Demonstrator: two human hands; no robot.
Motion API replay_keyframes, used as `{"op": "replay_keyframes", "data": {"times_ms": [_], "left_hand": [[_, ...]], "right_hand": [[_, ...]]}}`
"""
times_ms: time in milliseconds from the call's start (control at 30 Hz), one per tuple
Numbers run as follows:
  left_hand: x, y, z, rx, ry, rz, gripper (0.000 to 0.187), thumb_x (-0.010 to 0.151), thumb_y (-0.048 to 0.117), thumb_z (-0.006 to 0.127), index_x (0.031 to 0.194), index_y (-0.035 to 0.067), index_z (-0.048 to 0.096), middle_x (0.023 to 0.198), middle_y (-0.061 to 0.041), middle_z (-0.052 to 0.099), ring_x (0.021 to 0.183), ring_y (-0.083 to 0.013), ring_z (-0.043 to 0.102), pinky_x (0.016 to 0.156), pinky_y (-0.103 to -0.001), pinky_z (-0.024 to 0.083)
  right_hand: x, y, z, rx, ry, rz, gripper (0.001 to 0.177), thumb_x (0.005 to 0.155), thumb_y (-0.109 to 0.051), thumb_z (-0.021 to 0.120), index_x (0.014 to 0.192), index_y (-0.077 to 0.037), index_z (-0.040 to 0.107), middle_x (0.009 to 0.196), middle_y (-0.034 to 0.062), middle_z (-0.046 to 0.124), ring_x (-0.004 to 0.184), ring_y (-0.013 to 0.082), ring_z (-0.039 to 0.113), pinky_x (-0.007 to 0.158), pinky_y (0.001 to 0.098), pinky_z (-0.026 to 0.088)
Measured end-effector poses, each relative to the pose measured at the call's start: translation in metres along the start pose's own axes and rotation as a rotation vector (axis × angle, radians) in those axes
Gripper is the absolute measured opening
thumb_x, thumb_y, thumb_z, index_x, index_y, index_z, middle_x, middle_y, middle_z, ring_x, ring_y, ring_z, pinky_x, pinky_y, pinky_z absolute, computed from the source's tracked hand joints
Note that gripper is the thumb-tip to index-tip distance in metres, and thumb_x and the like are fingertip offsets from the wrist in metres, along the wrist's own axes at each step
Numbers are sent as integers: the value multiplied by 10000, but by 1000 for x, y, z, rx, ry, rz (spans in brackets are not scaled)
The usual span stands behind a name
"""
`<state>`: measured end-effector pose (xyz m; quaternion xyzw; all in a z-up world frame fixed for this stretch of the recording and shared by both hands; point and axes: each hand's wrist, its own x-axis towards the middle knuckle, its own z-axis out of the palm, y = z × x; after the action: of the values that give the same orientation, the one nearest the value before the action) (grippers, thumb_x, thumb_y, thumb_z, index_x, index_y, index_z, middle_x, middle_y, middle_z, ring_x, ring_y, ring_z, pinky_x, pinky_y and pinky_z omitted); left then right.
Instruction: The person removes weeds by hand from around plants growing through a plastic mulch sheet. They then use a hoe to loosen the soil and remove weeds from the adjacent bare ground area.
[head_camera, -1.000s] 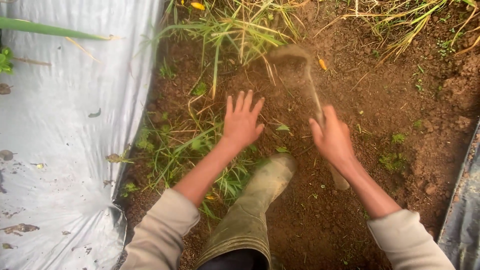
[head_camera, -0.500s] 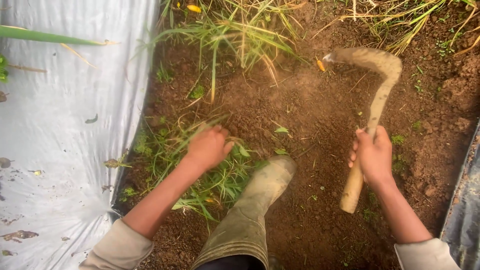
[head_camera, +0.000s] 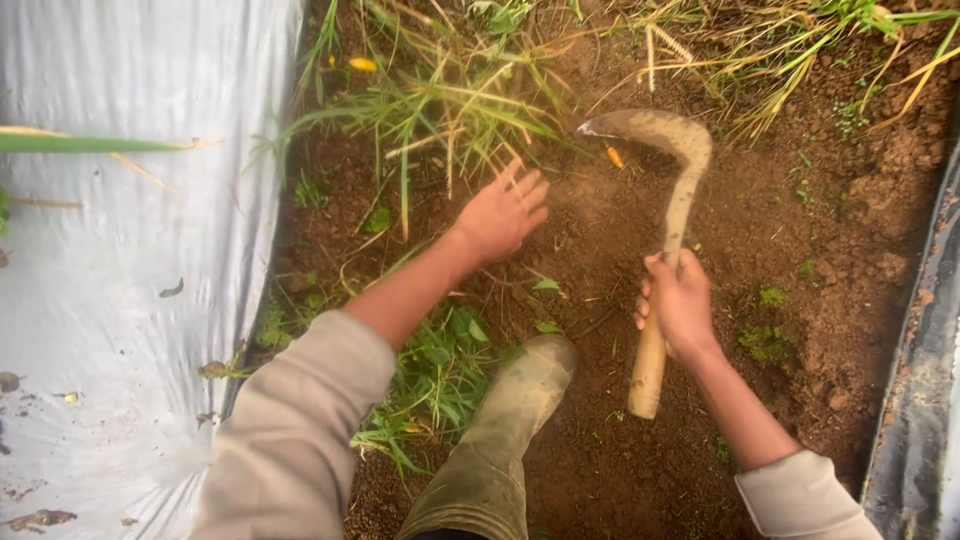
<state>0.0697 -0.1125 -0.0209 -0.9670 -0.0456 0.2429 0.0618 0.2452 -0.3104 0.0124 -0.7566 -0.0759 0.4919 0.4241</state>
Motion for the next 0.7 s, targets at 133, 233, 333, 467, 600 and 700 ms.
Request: {"op": "replay_keyframes", "data": {"times_ms": [133, 233, 333, 467, 600, 700], "left_hand": [[23, -52, -19, 162, 8, -45, 474, 975, 331, 547, 1434, 231, 483, 1568, -37, 389, 1496, -273, 250, 1224, -598, 69], [37, -110, 19, 245, 26, -207, 655, 932, 380, 424, 1557, 278, 255, 1638, -145, 213, 1506, -380, 99, 1216, -581, 57], [18, -145, 32, 226, -57, -465, 779, 917, 693, 210, 1588, 314, 97, 1684, -10, 24, 1514, -271, 100, 1216, -578, -71], [-2, -162, 64, 120, -54, -571, 747, 936, 727, 217, 1589, 367, 158, 1671, -16, 142, 1505, -274, 159, 1196, -607, -109], [-8, -158, 55, -112, -95, -632, 664, 992, 620, 203, 1588, 331, 162, 1656, -42, 183, 1519, -283, 105, 1178, -642, -42], [-9, -155, 45, -220, -98, -656, 607, 1013, 541, 240, 1576, 317, 201, 1651, -52, 192, 1518, -283, 91, 1181, -624, -47]], "right_hand": [[10, -11, -2, 62, 21, -1, 104, 1035, -100, 464, 1049, 2, 446, 643, 58, 406, 425, 145, 469, 313, 316, 444], [12, -33, 2, -13, 42, 132, 58, 1069, -125, 459, 1013, -110, 455, 689, 20, 461, 470, 128, 424, 389, 286, 410], [28, -32, 8, 41, 31, 104, 71, 1056, -108, 471, 992, -112, 439, 675, 27, 447, 457, 132, 410, 369, 292, 391], [38, -47, 31, 76, 45, 105, 117, 1092, -104, 456, 982, -133, 478, 665, -15, 474, 455, 94, 414, 378, 239, 391], [48, -44, 69, 382, 205, -1, 177, 1121, -94, 396, 972, -150, 475, 635, -43, 503, 429, 64, 444, 347, 187, 413], [49, -15, 76, 246, 65, 69, 160, 1119, -112, 395, 977, -125, 468, 619, -31, 484, 430, 84, 441, 352, 206, 410]]}}
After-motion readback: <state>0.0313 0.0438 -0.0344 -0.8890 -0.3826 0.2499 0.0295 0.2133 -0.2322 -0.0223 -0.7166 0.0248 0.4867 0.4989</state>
